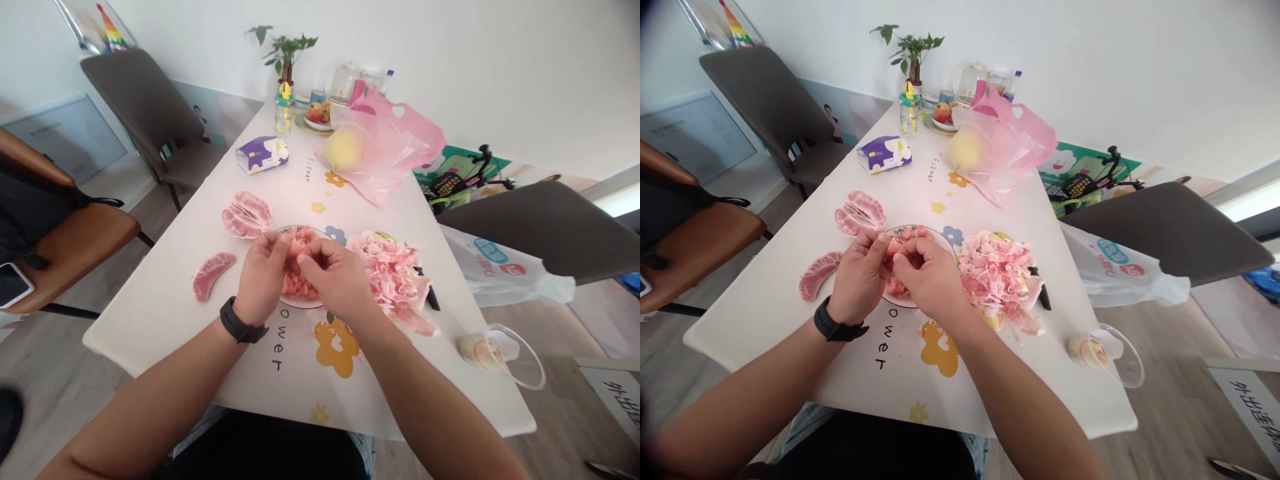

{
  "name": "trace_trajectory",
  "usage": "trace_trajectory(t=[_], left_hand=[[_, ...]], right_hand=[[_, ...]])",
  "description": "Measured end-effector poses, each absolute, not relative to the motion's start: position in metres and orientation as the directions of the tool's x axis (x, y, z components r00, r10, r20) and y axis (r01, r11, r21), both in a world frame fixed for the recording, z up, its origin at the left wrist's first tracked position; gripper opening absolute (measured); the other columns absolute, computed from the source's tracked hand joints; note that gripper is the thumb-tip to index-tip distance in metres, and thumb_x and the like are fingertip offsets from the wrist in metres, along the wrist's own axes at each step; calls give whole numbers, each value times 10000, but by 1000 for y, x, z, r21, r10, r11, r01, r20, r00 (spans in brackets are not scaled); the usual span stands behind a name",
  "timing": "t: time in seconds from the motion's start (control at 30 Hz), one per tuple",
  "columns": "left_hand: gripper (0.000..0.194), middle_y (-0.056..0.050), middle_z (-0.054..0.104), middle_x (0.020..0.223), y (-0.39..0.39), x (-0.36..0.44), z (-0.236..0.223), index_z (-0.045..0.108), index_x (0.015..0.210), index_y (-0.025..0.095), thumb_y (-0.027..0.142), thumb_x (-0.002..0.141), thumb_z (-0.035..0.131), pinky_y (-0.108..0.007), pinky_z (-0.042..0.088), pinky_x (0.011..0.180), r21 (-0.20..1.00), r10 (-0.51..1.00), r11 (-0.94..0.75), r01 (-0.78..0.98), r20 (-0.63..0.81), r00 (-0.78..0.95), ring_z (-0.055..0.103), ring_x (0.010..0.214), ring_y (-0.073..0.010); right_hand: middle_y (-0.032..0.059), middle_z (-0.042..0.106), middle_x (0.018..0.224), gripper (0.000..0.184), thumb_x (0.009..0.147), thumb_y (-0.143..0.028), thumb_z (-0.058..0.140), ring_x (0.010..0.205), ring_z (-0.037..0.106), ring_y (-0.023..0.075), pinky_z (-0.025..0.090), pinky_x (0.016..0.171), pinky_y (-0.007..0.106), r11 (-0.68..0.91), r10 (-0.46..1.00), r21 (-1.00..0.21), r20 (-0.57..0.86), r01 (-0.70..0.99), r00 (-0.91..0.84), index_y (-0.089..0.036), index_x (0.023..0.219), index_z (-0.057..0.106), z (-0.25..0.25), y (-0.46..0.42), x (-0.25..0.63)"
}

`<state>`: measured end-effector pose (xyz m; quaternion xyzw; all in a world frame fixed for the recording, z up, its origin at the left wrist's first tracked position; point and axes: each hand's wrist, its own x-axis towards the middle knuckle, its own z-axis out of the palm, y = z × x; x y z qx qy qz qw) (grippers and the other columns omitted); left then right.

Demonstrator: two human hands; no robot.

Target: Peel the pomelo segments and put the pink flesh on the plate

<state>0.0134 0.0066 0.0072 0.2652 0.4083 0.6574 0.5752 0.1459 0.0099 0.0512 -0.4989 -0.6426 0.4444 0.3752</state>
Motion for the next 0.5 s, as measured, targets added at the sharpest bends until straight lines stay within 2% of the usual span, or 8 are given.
trace_trajectory(t=[0.1, 0.2, 0.27, 0.37, 0.5], left_hand=[[214, 26, 648, 746, 8, 13, 4, 634, 886, 209, 355, 931, 785, -229, 473, 628, 873, 957, -59, -485, -89, -277, 577, 642, -103], [192, 15, 633, 730, 12, 13, 7, 617, 828, 193, 293, 921, 753, -231, 456, 596, 775, 976, 19, -631, -152, -157, 564, 614, -101], [137, 13, 622, 715, 13, 11, 12, 629, 829, 188, 244, 890, 738, -231, 432, 559, 719, 983, 64, -692, -164, -80, 554, 588, -100], [64, 31, 553, 643, 11, 10, 17, 680, 860, 181, 234, 860, 715, -235, 382, 496, 706, 985, 105, -701, -169, -23, 525, 526, -100], [276, 24, 540, 660, 6, 10, 19, 723, 853, 163, 430, 921, 710, -239, 284, 437, 763, 991, 131, -632, -124, 55, 412, 456, -61]], right_hand=[[-48, 545, 599, 186, 862, -344, 663, 530, 478, 127, 429, 525, 290, 8, 959, -998, -12, 69, -283, -262, 715, 583, 58, 7, 147], [-32, 615, 680, 167, 850, -391, 685, 576, 533, 132, 468, 553, 292, 10, 969, -999, 23, -53, -246, -264, 776, 605, 66, 9, 152], [-16, 659, 724, 156, 842, -392, 689, 624, 591, 146, 514, 607, 310, 6, 975, -998, 20, -63, -220, -261, 801, 615, 69, 12, 156], [-13, 669, 722, 144, 842, -380, 700, 651, 618, 153, 535, 658, 326, 28, 977, -998, 38, -49, -209, -255, 809, 638, 69, 17, 164], [-22, 631, 708, 107, 854, -304, 701, 655, 574, 138, 469, 618, 299, 110, 976, -989, 88, 99, -200, -240, 798, 636, 63, 20, 172]])
